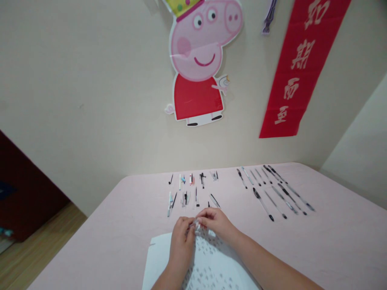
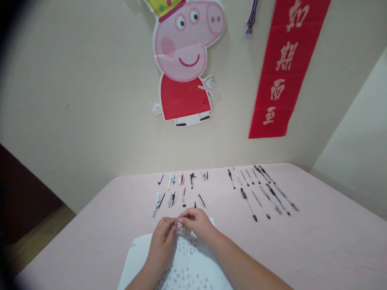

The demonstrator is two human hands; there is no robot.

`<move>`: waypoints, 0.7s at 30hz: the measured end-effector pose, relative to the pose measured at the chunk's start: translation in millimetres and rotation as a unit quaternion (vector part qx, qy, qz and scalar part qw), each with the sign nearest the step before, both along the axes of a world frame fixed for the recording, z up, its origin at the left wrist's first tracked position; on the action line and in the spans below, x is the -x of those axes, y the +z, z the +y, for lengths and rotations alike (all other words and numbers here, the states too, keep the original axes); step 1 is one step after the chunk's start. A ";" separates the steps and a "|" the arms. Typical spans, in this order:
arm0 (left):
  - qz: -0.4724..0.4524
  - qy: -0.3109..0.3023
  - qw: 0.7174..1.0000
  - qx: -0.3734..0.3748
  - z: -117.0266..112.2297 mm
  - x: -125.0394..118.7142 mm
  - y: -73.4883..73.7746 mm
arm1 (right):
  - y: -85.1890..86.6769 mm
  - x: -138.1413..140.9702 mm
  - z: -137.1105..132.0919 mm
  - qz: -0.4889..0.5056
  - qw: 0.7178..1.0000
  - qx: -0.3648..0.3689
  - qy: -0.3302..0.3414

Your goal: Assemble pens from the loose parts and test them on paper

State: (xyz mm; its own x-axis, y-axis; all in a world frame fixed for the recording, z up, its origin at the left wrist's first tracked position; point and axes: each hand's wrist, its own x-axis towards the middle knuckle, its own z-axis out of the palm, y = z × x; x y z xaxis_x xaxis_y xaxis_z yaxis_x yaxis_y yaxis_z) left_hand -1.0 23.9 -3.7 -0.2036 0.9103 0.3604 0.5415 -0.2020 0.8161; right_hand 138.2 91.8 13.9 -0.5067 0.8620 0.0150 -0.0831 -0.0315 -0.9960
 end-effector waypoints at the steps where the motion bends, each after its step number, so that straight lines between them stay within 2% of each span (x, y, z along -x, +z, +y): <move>1: -0.001 0.000 1.000 0.002 0.0 0.0 -0.1 | -0.7 0.2 0.3 -0.002 1.000 -0.004 0.003; 5: -0.007 0.002 1.000 -0.002 -0.2 -0.5 -0.1 | -5.5 -2.7 6.4 -0.011 0.999 -0.039 -0.010; 8: -0.017 0.008 1.000 -0.006 -0.3 -1.1 0.0 | -9.1 -11.5 15.8 -0.055 0.988 -0.116 -0.087; 9: -0.020 0.010 1.000 -0.007 -0.4 -1.4 0.1 | -9.7 -15.3 19.1 -0.087 0.975 -0.164 -0.119; 11: -0.025 0.011 1.000 -0.010 -0.7 -2.1 0.7 | -9.8 -22.9 24.8 -0.160 0.933 -0.276 -0.169; 14: -0.028 0.015 0.999 -0.016 -1.4 -3.0 2.2 | -8.5 -29.5 29.0 -0.252 0.865 -0.389 -0.192; 17: -0.027 0.015 0.999 -0.014 -2.1 -3.6 3.8 | -8.2 -29.0 28.7 -0.319 0.830 -0.423 -0.175; 21: -0.026 0.016 0.999 -0.018 -2.0 -3.9 3.7 | -11.6 -24.7 27.2 -0.374 0.804 -0.429 -0.169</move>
